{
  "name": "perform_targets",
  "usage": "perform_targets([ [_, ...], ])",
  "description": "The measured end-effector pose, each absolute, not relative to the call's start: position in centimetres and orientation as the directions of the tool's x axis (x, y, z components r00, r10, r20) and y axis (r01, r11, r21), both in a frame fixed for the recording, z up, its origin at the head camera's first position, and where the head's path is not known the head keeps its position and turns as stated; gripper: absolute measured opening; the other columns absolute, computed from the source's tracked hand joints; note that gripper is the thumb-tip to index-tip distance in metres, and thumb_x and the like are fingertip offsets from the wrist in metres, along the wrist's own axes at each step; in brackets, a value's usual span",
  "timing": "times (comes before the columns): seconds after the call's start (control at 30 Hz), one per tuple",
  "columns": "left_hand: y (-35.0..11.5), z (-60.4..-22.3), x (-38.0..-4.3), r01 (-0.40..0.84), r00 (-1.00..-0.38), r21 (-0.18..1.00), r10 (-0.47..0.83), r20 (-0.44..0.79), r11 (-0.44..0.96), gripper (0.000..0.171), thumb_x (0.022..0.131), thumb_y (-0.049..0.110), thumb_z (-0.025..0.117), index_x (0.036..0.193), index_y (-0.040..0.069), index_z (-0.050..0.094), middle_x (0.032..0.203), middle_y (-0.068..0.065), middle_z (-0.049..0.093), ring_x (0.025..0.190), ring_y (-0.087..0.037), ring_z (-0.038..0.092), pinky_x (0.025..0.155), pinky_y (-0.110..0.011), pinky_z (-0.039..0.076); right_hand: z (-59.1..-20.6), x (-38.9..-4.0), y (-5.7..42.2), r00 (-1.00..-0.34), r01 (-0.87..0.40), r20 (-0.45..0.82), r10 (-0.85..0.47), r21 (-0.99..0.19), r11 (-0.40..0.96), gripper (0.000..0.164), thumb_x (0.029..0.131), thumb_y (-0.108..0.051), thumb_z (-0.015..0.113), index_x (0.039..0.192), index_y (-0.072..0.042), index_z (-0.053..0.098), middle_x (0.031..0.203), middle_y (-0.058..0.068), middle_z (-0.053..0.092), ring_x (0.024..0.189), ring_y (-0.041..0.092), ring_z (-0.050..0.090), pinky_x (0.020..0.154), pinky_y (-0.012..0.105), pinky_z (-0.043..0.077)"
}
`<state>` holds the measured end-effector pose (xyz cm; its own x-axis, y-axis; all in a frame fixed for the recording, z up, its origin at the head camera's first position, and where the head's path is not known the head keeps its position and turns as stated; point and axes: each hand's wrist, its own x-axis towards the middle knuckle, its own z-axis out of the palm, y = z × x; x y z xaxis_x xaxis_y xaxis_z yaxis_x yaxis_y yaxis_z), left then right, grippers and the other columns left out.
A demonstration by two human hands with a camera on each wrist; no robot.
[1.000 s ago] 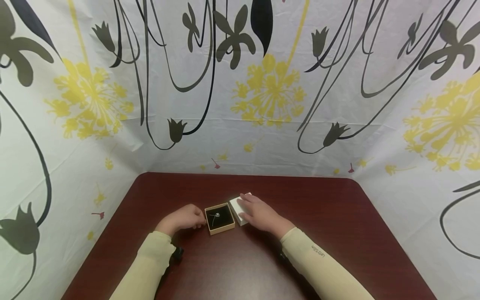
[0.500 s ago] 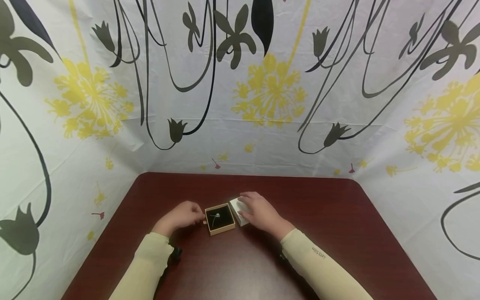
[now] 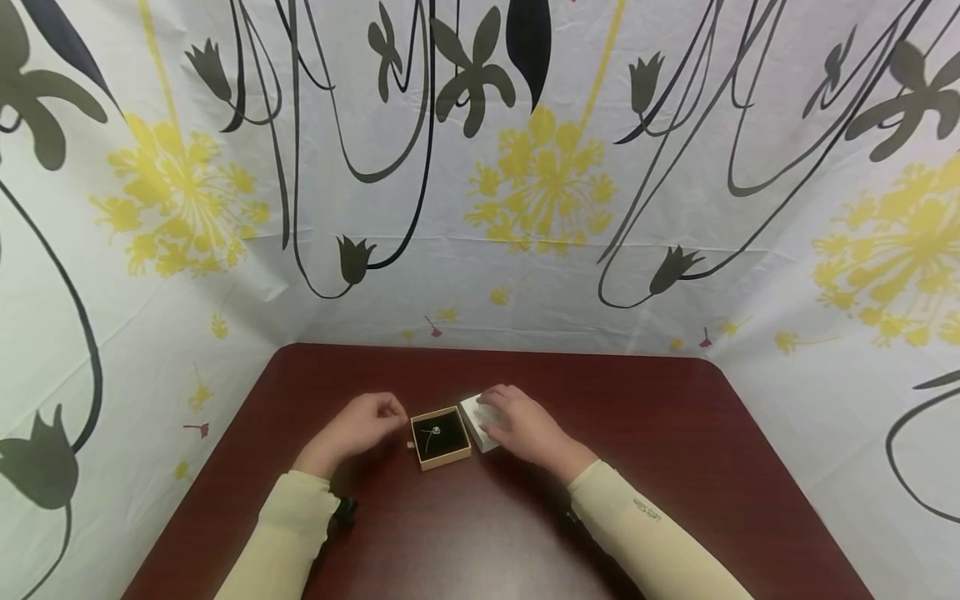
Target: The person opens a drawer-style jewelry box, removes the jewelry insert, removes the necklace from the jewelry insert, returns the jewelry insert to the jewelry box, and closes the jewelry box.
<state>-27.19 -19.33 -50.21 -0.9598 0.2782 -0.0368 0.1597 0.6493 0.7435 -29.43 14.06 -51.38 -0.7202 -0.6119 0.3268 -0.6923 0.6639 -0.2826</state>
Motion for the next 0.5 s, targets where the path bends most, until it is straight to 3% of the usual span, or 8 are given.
perform_targets([
  [0.27, -19.2, -49.6, -27.1, 0.165, -0.957, 0.741, 0.288, -0.039, 0.651, 0.01, 0.109, 0.02, 0.07, 0.106, 0.011, 0.076, 0.099, -0.001, 0.071, 0.088, -0.019, 0.062, 0.078, -0.041, 0.053, -50.5, -29.0, 13.1, -0.693, -0.721, 0.305, -0.654, -0.302, 0.623, 0.041, 0.097, -0.019, 0.085, 0.134, -0.005, 0.073, 0.131, 0.008, 0.07, 0.125, 0.028, 0.066, 0.109, 0.047, 0.054],
  [0.5, -19.1, -49.2, -27.1, 0.177, -0.956, 0.736, 0.292, -0.03, 0.653, 0.008, 0.108, 0.018, 0.07, 0.104, 0.012, 0.075, 0.098, -0.001, 0.07, 0.088, -0.019, 0.062, 0.079, -0.041, 0.054, -49.1, -29.3, 10.8, -0.65, -0.756, 0.228, -0.725, -0.286, 0.588, 0.044, 0.099, -0.023, 0.086, 0.136, -0.003, 0.073, 0.13, 0.008, 0.071, 0.12, 0.024, 0.068, 0.103, 0.041, 0.056],
])
